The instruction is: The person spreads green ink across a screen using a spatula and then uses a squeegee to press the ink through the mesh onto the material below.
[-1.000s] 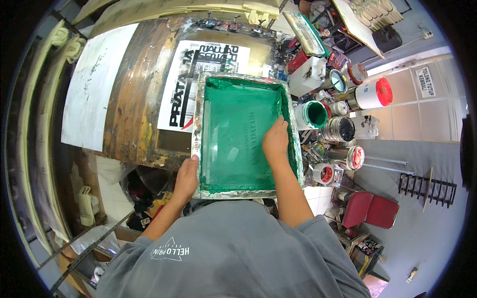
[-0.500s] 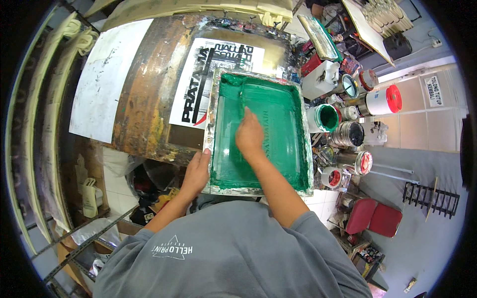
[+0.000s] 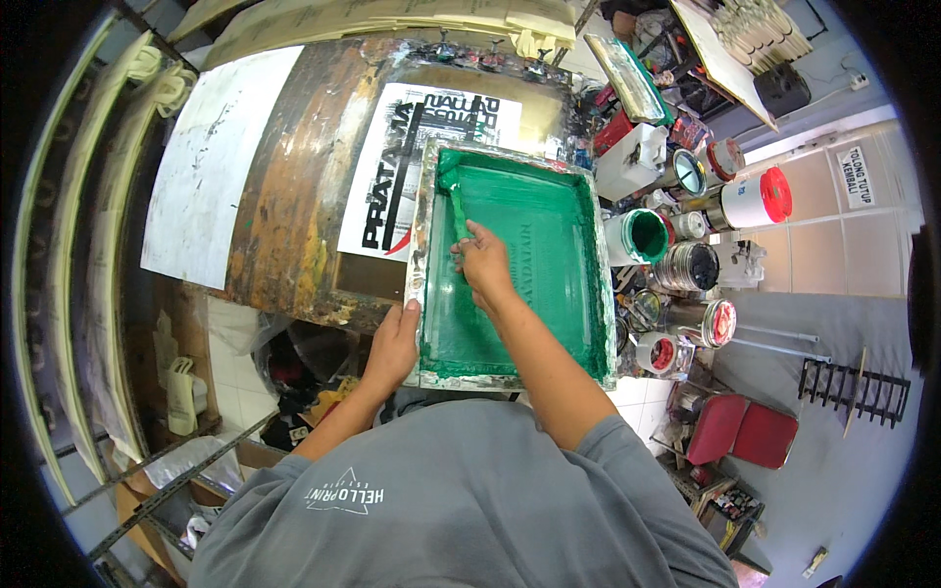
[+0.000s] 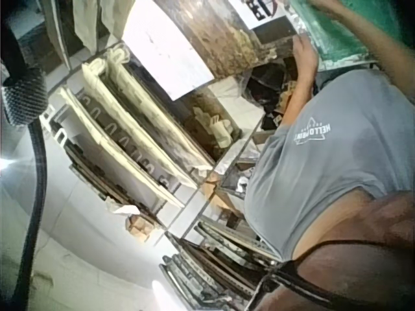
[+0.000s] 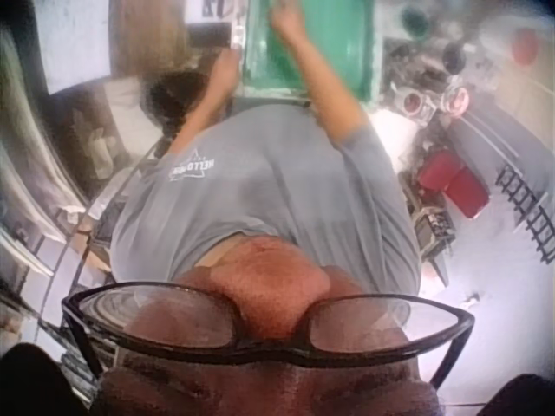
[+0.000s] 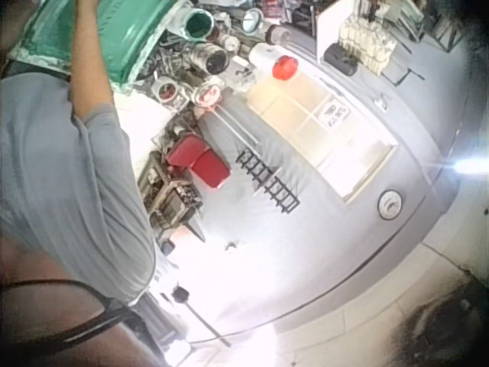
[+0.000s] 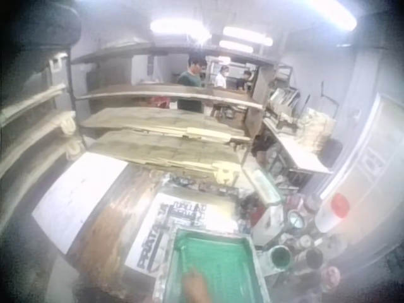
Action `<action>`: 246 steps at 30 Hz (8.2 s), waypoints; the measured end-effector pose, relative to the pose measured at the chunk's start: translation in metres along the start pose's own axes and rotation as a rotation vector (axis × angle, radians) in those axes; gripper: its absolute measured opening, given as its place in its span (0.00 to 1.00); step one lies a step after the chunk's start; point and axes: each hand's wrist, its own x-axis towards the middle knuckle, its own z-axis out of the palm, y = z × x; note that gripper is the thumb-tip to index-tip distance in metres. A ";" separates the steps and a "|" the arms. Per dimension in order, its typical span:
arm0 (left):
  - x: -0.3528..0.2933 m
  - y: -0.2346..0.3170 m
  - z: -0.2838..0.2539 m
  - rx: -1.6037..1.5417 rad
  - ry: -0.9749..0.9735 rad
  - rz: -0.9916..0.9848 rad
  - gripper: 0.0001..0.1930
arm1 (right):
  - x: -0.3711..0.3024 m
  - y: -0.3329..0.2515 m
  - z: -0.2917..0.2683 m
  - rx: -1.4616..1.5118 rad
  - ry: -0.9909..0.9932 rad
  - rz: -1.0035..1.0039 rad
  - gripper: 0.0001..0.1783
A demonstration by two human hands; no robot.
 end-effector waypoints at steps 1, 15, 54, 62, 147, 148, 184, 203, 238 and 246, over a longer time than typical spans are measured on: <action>0.000 0.003 0.000 0.006 0.000 0.007 0.28 | 0.001 0.000 0.001 0.092 -0.016 0.023 0.31; -0.001 0.008 0.001 0.034 0.022 -0.002 0.28 | -0.003 -0.001 -0.001 0.464 -0.009 0.087 0.32; 0.023 -0.045 0.008 -0.186 -0.038 0.010 0.24 | -0.198 -0.048 -0.303 -0.129 0.488 -0.215 0.24; 0.022 -0.045 0.010 -0.282 -0.061 -0.029 0.25 | -0.185 -0.105 -0.311 -1.563 0.561 -0.727 0.29; 0.002 0.016 -0.007 0.037 -0.037 -0.035 0.27 | -0.011 -0.008 0.015 -0.554 0.140 -0.418 0.24; 0.002 0.019 -0.008 0.038 -0.036 -0.035 0.27 | -0.012 -0.009 0.015 -0.501 0.123 -0.390 0.24; 0.006 0.006 0.004 0.090 0.044 0.069 0.25 | 0.003 0.006 -0.007 0.474 -0.194 -0.050 0.30; 0.012 -0.011 0.007 0.061 0.031 0.027 0.25 | 0.005 0.006 -0.023 0.445 -0.257 -0.031 0.31; 0.030 -0.044 0.008 -0.131 -0.040 0.070 0.22 | -0.155 -0.128 -0.321 -1.670 0.391 -0.631 0.19; 0.033 -0.038 0.004 -0.040 -0.021 0.106 0.23 | -0.167 -0.104 -0.322 -2.012 0.336 -0.766 0.33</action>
